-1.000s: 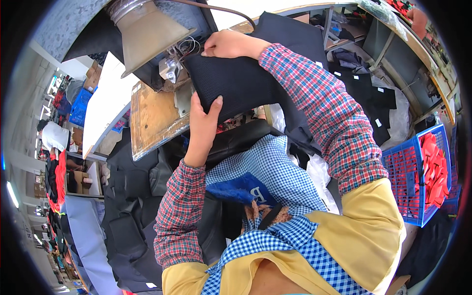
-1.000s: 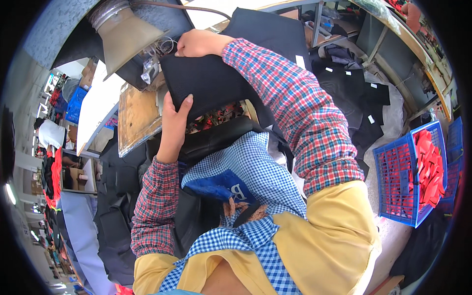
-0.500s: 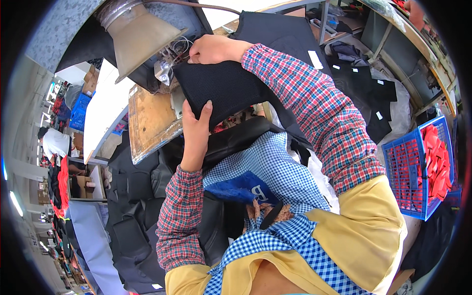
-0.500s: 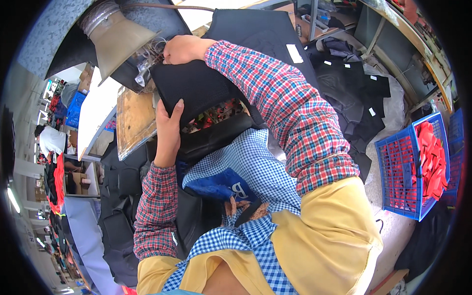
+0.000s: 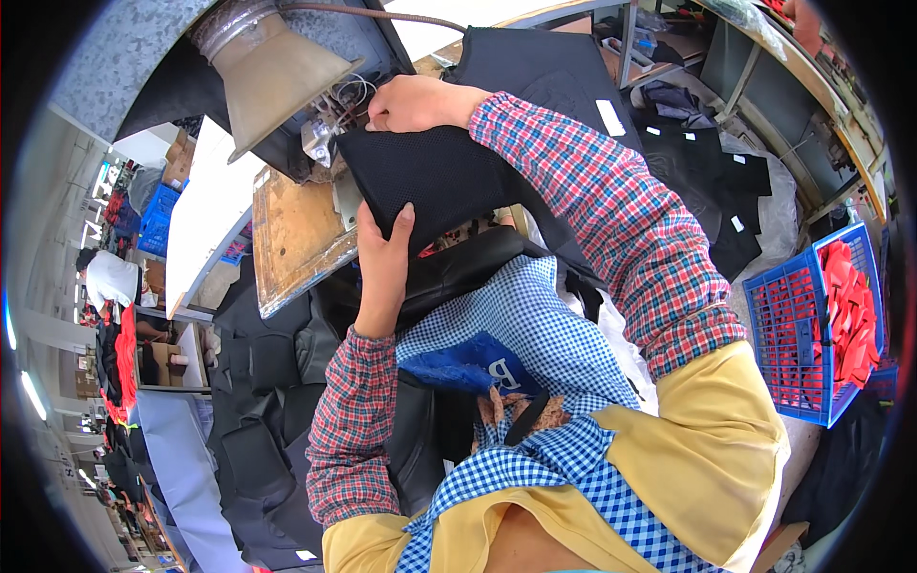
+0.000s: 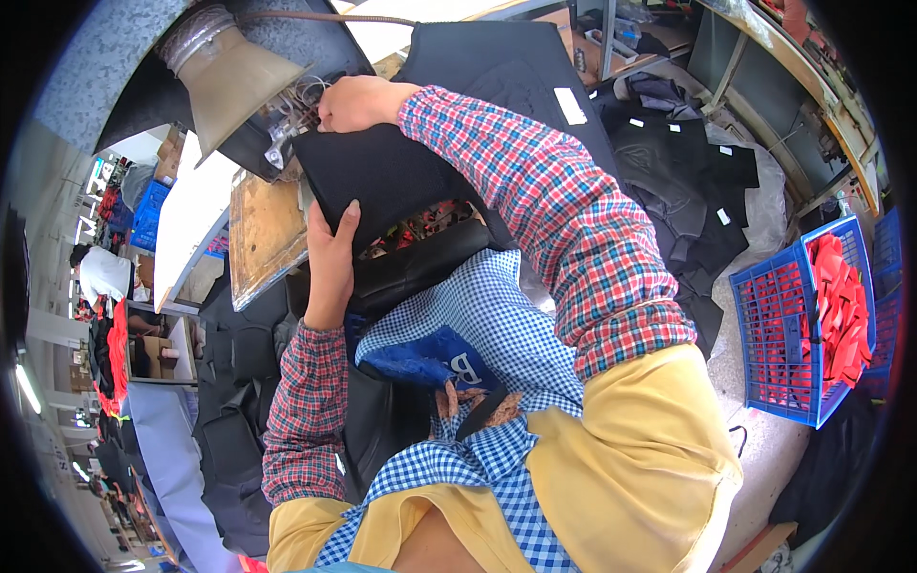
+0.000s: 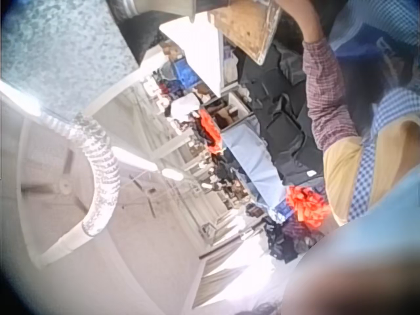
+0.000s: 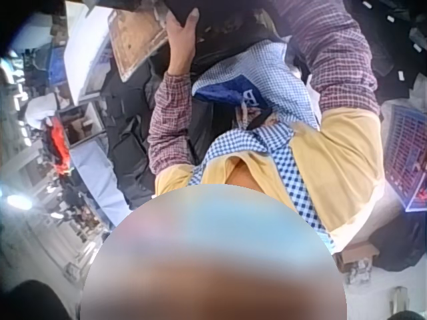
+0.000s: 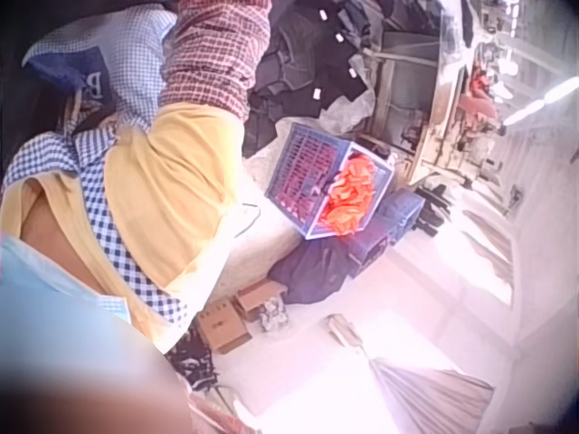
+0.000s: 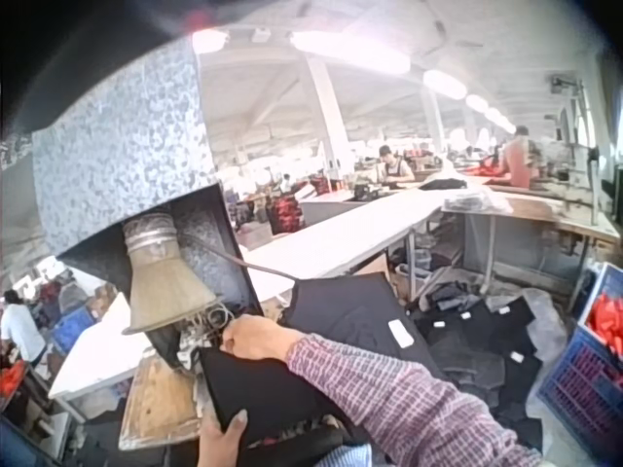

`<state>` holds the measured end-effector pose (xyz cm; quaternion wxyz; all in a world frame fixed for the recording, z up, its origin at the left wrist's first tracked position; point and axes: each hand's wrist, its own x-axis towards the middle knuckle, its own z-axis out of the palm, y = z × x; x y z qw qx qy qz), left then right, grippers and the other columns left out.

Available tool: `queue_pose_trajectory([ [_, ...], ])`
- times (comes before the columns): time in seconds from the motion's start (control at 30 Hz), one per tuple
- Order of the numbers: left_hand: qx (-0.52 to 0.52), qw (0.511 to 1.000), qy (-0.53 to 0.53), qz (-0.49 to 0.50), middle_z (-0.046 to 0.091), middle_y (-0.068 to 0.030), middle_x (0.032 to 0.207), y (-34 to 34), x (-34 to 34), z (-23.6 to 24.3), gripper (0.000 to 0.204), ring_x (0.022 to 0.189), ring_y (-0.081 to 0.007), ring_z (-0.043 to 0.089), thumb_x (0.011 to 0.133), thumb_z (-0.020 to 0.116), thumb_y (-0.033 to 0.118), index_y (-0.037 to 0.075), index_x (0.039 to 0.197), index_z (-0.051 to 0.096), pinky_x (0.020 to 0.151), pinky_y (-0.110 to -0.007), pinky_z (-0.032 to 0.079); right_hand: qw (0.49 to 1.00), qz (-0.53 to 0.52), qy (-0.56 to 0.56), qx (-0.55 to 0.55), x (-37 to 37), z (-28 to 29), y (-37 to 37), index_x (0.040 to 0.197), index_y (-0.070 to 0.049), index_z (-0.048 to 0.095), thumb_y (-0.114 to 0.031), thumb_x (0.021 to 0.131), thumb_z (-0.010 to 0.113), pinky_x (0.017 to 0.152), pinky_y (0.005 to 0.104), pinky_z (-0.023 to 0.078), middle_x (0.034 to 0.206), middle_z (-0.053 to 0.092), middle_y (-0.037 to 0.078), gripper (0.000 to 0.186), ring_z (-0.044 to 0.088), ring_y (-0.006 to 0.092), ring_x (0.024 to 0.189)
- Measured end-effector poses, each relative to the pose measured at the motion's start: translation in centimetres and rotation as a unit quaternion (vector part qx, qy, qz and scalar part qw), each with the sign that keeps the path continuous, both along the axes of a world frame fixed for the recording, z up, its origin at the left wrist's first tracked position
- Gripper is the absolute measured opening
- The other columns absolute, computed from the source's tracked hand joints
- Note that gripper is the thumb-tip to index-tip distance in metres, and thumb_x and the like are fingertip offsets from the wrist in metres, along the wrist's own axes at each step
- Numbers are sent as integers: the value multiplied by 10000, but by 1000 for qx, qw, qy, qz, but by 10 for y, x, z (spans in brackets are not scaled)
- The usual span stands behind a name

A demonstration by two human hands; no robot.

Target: The person is using a sewing machine to assemble padded black fabric components, likely for a backpack or protective gear.

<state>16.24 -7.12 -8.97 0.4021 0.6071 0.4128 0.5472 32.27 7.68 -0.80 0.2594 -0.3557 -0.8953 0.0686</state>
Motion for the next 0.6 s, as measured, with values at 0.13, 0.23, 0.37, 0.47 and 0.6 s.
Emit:
queue_pose_trajectory([
  [0.13,-12,1000,5,7,540,-126,1225,-11,1,0,454,1104,-186,515,930,617,163,-57,1282,432,984,-296,395,1000,11,-3,-1,1,1,-9,943,-45,694,-283,907,554,791,413,489,878,665,172,279,626,360,846],
  [0.23,-24,1000,4,7,536,-133,1240,-24,3,-3,472,1123,-191,510,931,613,157,-57,1302,415,994,-299,392,999,36,3,-2,3,0,-18,962,-44,699,-335,895,553,791,442,494,916,675,179,333,635,367,897],
  [0.37,-133,988,-28,-66,573,-96,1131,-59,12,-3,504,940,-146,587,932,597,107,-20,1355,355,849,-287,486,997,78,20,0,29,-7,-46,880,-21,662,-311,922,553,715,435,478,807,643,182,313,610,370,769],
  [0.47,-178,976,37,-117,614,-77,1014,-93,0,-24,496,845,-135,604,935,578,103,2,1368,359,722,-273,507,998,34,25,-38,75,0,-82,870,-18,656,-312,929,572,663,397,474,745,618,172,312,595,310,684],
  [0.6,-171,944,227,-167,631,-73,1051,-121,-31,-22,394,913,-119,627,946,569,103,2,1312,469,771,-265,510,969,-193,133,-76,186,-5,-119,923,-21,676,-284,942,584,628,279,454,699,575,11,280,513,97,650],
])
